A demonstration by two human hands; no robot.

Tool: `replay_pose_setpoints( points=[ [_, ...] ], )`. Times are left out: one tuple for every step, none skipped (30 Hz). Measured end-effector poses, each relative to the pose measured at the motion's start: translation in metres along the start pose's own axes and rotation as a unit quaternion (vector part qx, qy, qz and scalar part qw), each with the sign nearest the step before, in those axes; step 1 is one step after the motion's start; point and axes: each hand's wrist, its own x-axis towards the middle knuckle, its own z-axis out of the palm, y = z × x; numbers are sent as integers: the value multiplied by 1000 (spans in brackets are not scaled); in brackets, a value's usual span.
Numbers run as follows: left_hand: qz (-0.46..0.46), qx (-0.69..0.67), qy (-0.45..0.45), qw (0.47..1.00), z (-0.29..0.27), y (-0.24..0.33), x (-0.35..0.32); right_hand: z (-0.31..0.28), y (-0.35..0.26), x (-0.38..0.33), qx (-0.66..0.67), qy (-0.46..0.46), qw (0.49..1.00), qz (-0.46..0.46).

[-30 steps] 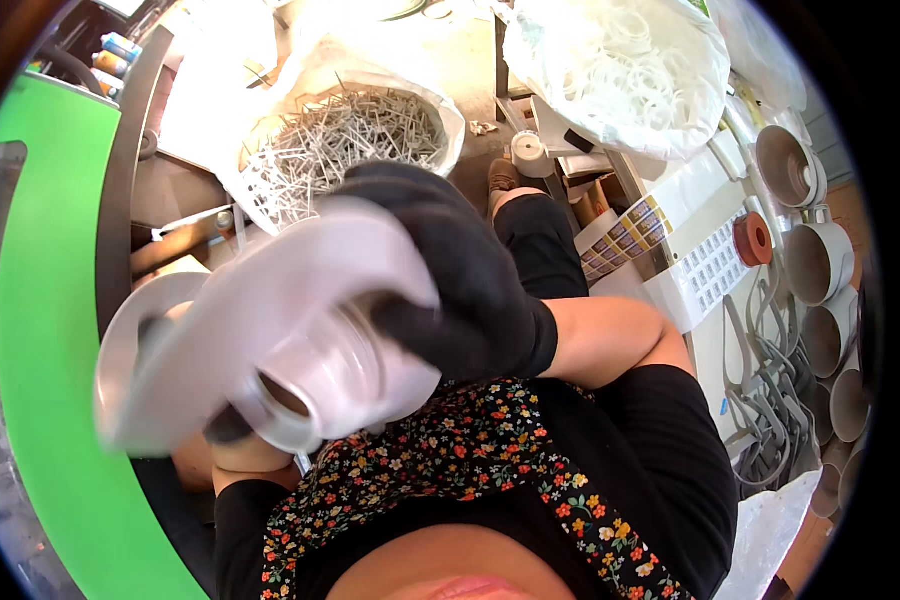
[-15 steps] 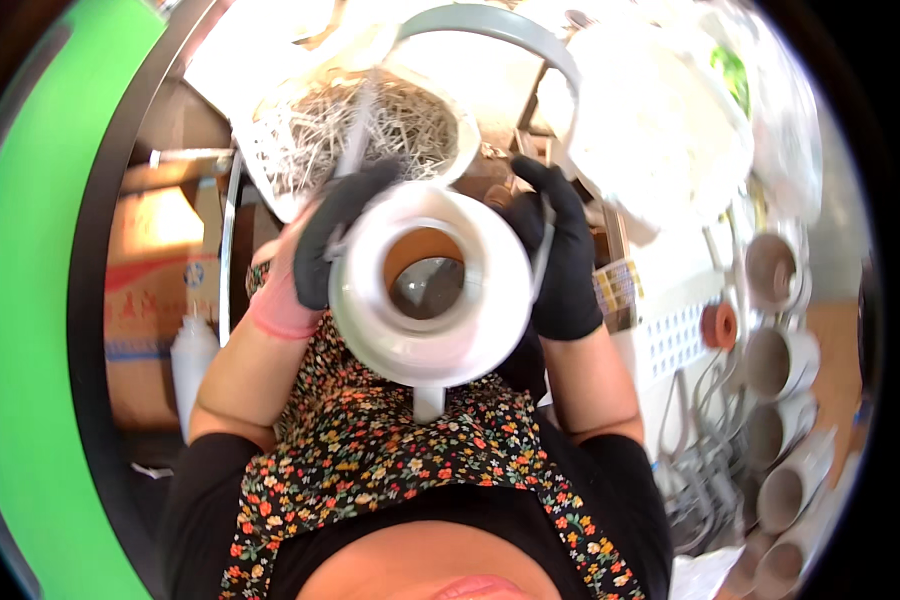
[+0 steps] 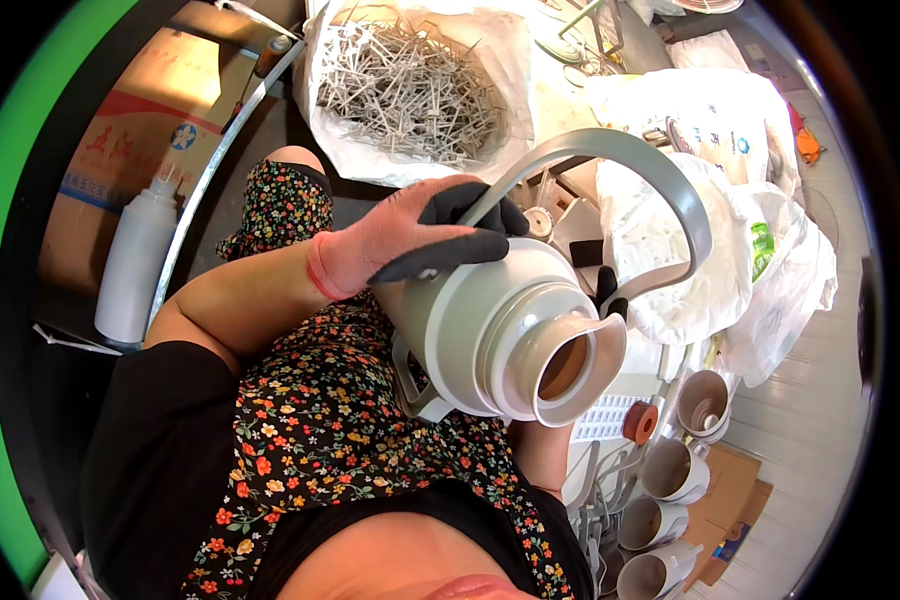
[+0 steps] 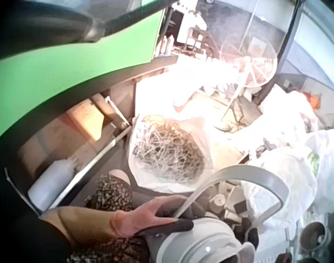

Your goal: The person assembles white plastic containers by attaching grey handles and applying labels. They pick up a container, insert a handle, apply a label from a sheet, and place the finished unit aside. This process is repeated for multiple containers.

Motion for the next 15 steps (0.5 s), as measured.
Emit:
replay_pose_setpoints(
  points=[
    [21, -2, 22, 1000, 1, -7, -3, 3, -1, 0, -8, -4, 1000, 2],
    [41, -4, 42, 998, 4, -8, -3, 6, 0, -2, -14, -5, 1000, 2],
    [23, -37, 40, 998, 4, -6, -2, 8, 0, 0, -20, -9, 1000, 4],
    [7, -54, 54, 997, 3, -1, -1, 10, -1, 2, -28, -15, 999, 4],
    [-11, -74, 62, 995, 2, 8, 2, 11, -2, 0, -35, -13, 999, 2],
    [-29, -90, 72, 993, -1, 18, 4, 11, -1, -1, -32, -11, 999, 3],
    [-80, -140, 46, 986, -8, 25, 8, 11, -1, -3, -35, -11, 999, 5],
    [-102, -141, 48, 984, -8, 31, 12, 7, -7, -2, -42, -26, 999, 6],
    [-103, -105, 51, 988, -4, 32, 18, 10, -12, -5, -52, -30, 998, 6],
    [-104, -69, 54, 991, 1, 31, 24, 10, -20, -6, -63, -43, 997, 7],
    [-98, -111, 47, 988, 4, 33, 28, 12, -23, -9, -74, -49, 996, 2],
    [-72, -82, 73, 991, 10, 35, 28, 15, -26, -12, -78, -55, 995, -3],
    [-46, -52, 99, 993, 19, 38, 26, 19, -30, -15, -95, -65, 993, -5],
    [-22, -20, 119, 992, 25, 42, 26, 23, -32, -14, -108, -74, 991, -16],
    [70, 48, 83, 993, 22, 40, 25, 29, -33, -14, -124, -86, 988, -26]
  ],
)
